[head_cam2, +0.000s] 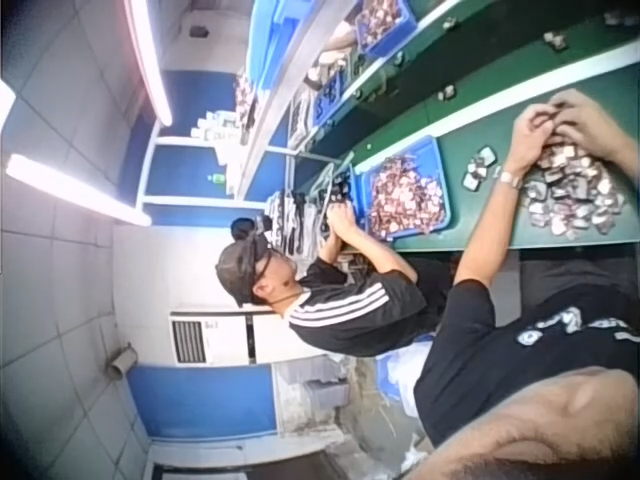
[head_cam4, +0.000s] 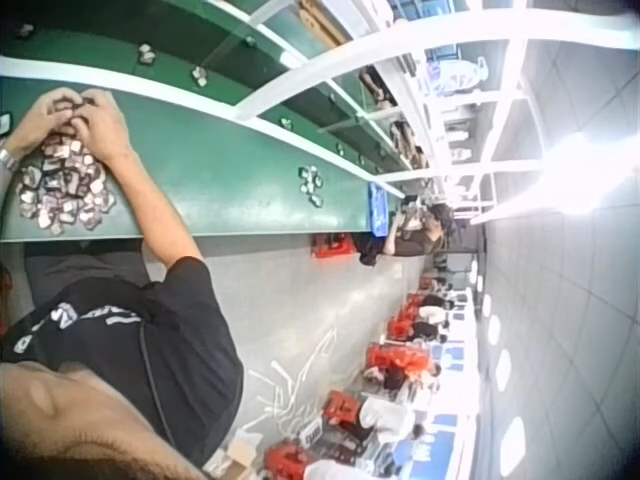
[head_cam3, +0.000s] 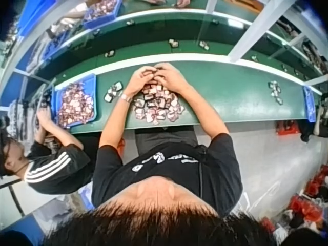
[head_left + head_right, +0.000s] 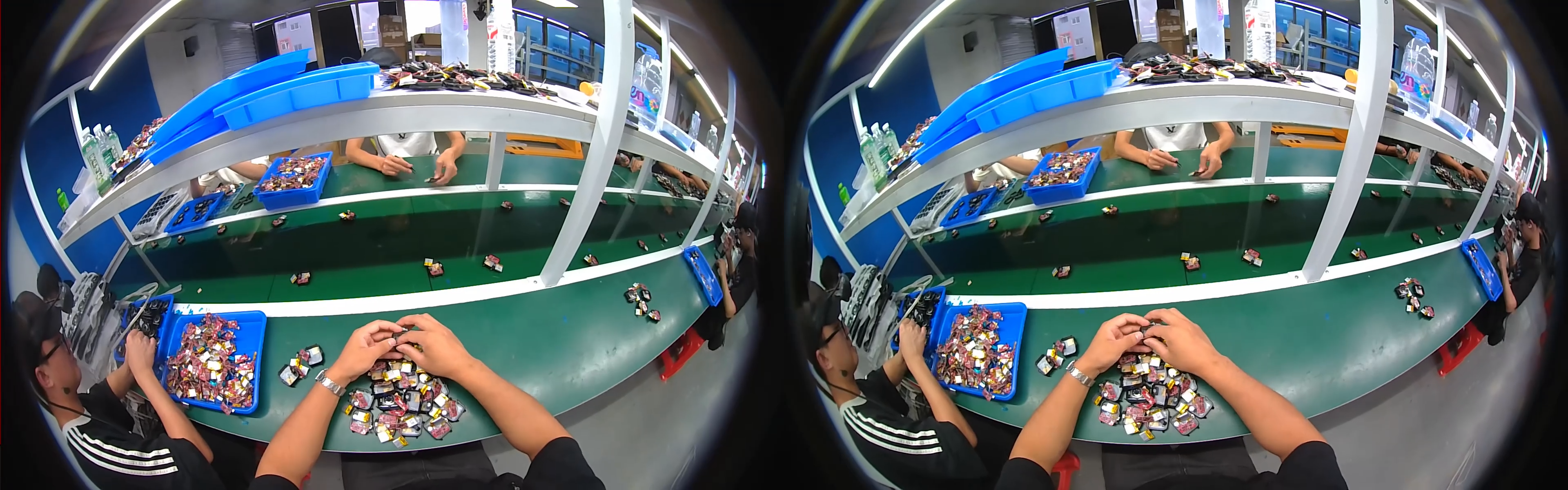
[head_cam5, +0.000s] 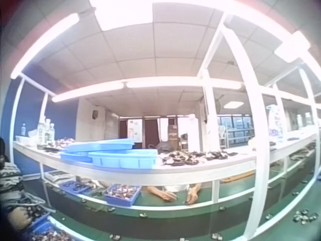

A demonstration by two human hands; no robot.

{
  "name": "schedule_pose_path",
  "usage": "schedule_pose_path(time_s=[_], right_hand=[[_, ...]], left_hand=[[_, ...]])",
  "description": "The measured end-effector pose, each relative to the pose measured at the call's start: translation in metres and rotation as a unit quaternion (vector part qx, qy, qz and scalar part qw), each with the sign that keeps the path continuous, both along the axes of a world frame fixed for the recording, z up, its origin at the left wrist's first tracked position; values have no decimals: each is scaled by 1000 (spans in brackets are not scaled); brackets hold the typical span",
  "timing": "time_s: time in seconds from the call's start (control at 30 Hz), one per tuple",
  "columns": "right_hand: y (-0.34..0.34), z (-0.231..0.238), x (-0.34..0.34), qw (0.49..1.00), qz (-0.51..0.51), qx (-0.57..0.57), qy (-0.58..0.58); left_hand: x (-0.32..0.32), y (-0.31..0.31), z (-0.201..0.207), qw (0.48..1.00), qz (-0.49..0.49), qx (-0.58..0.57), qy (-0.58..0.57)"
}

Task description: Sort and assemble small plastic components at a factory conveyor belt.

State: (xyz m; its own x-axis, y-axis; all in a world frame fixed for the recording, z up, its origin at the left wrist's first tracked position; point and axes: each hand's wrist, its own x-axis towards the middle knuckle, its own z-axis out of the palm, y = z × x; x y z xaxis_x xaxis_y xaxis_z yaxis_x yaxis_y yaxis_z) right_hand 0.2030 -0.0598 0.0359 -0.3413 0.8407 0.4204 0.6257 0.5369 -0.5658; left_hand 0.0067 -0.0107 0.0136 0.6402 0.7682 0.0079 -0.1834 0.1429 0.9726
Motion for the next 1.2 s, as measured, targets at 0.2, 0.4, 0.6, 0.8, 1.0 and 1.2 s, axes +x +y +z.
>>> schedule_pose_path(time_s=[0.2,0.4,0.6,0.8,1.0,1.2], right_hand=[[3,-7,0,999,-1,17,27],[4,-5,0,999,12,14,47],[2,-12,-8,995,-36,57,72],[2,-14,-10,993,-51,68,77],[-1,-17,-16,990,-78,68,92],[0,-17,-16,989,-90,75,95]], left_hand=[[-1,2,-2,1000,8,3,4],[-2,2,-4,1000,3,11,-4],[-2,3,-6,1000,9,-14,-9],[-1,4,-7,1000,1,-11,-16],[-2,4,-9,1000,10,-9,-7],[-1,4,-10,1000,14,-10,-6]])
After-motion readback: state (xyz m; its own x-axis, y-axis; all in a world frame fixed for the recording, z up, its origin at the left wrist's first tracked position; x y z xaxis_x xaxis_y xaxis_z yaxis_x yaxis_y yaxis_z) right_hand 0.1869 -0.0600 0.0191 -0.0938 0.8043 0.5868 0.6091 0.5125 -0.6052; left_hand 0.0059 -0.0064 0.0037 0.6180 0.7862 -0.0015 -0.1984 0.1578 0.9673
